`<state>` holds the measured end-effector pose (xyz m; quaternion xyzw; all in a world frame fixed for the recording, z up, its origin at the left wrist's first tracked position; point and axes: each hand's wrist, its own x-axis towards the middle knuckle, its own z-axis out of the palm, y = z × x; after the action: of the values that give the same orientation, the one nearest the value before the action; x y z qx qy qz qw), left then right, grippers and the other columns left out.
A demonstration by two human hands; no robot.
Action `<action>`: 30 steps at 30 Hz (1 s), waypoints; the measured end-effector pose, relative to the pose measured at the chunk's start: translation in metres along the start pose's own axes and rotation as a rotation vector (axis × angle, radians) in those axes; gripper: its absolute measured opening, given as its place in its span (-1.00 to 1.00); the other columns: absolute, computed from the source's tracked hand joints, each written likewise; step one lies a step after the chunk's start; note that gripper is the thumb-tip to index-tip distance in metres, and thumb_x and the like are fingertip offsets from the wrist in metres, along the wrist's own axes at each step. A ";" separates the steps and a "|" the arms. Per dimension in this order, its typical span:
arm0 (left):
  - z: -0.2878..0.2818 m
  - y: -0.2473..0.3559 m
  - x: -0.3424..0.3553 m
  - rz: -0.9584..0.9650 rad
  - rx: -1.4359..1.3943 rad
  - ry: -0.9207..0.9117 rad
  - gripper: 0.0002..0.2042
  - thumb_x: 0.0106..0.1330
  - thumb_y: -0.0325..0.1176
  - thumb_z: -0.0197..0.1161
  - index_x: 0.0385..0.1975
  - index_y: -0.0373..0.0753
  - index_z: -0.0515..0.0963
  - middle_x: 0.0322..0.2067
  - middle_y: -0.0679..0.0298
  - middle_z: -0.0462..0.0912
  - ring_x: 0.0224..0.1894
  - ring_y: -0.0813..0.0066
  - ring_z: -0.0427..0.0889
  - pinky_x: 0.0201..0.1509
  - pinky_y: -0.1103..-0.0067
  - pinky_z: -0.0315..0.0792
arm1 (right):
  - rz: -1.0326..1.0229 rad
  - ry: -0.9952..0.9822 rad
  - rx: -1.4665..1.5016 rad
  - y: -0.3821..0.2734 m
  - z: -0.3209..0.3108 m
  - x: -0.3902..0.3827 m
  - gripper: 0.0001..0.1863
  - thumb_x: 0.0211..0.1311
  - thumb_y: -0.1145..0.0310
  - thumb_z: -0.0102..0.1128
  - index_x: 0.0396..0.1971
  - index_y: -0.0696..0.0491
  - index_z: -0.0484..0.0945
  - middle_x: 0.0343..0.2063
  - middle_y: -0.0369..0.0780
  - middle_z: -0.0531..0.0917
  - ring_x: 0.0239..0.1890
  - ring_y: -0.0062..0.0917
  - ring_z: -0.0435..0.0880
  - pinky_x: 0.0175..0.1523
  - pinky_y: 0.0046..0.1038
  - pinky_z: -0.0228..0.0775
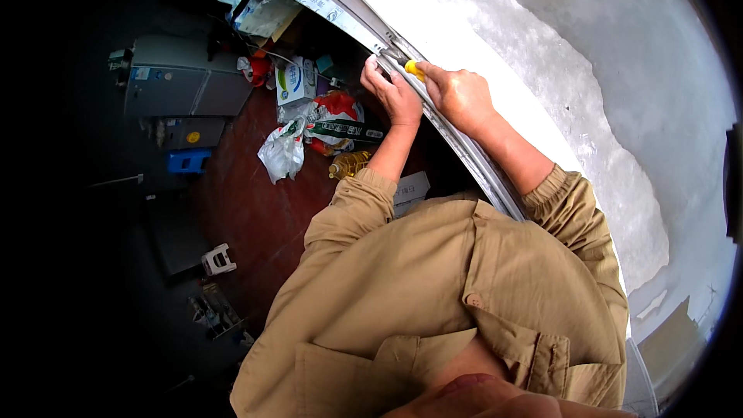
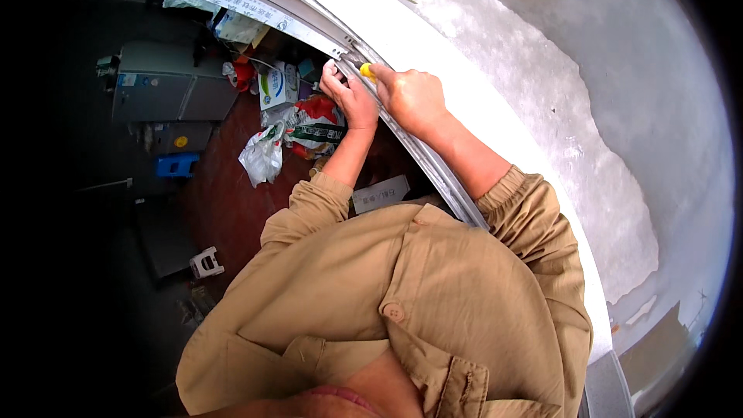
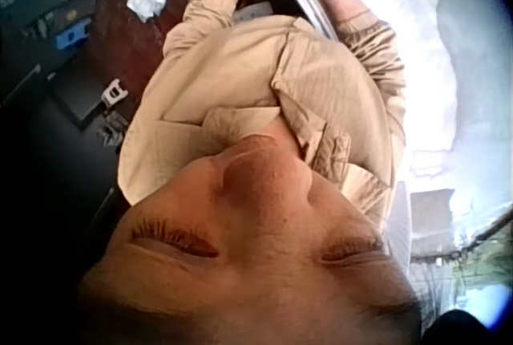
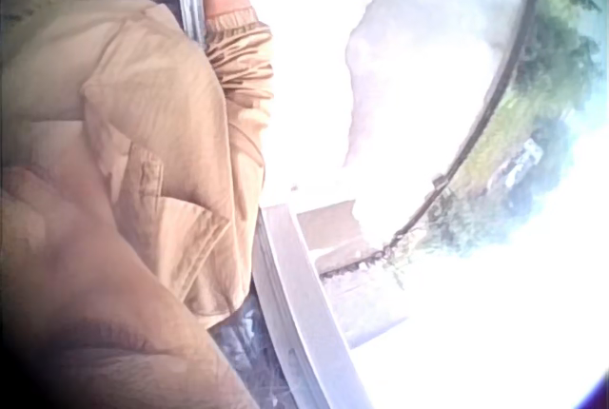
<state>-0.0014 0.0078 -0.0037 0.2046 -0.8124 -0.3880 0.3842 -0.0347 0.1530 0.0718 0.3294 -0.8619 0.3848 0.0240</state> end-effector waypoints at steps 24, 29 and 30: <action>0.005 -0.010 0.000 0.004 0.068 0.045 -0.51 0.28 -0.44 -0.03 0.24 -0.34 0.19 0.03 -0.06 0.25 0.02 0.15 0.32 0.20 0.31 0.24 | 0.025 0.040 -0.070 0.009 0.029 -0.007 -0.75 0.31 0.22 0.08 -0.06 -0.14 0.60 -0.69 -0.13 0.63 -0.63 -0.21 0.65 -0.49 -0.18 0.45; 0.001 -0.008 0.000 -0.023 -0.001 0.039 -0.52 0.27 -0.43 -0.04 0.23 -0.34 0.21 0.04 -0.04 0.26 0.01 0.16 0.32 0.20 0.30 0.23 | 0.054 -0.036 -0.035 0.014 -0.005 -0.039 -0.75 0.31 0.23 0.08 -0.07 -0.15 0.62 -0.70 -0.14 0.63 -0.64 -0.23 0.65 -0.51 -0.19 0.46; 0.001 -0.010 0.001 0.001 0.032 0.034 -0.52 0.27 -0.43 -0.04 0.22 -0.34 0.21 0.04 -0.04 0.26 0.01 0.16 0.32 0.21 0.30 0.23 | 0.030 -0.014 -0.029 0.014 0.001 -0.034 -0.75 0.31 0.22 0.08 -0.06 -0.16 0.62 -0.69 -0.14 0.63 -0.63 -0.22 0.65 -0.51 -0.20 0.46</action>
<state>-0.0022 0.0012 -0.0119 0.2169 -0.8119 -0.3710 0.3951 -0.0163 0.1780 0.0520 0.3187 -0.8723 0.3705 0.0169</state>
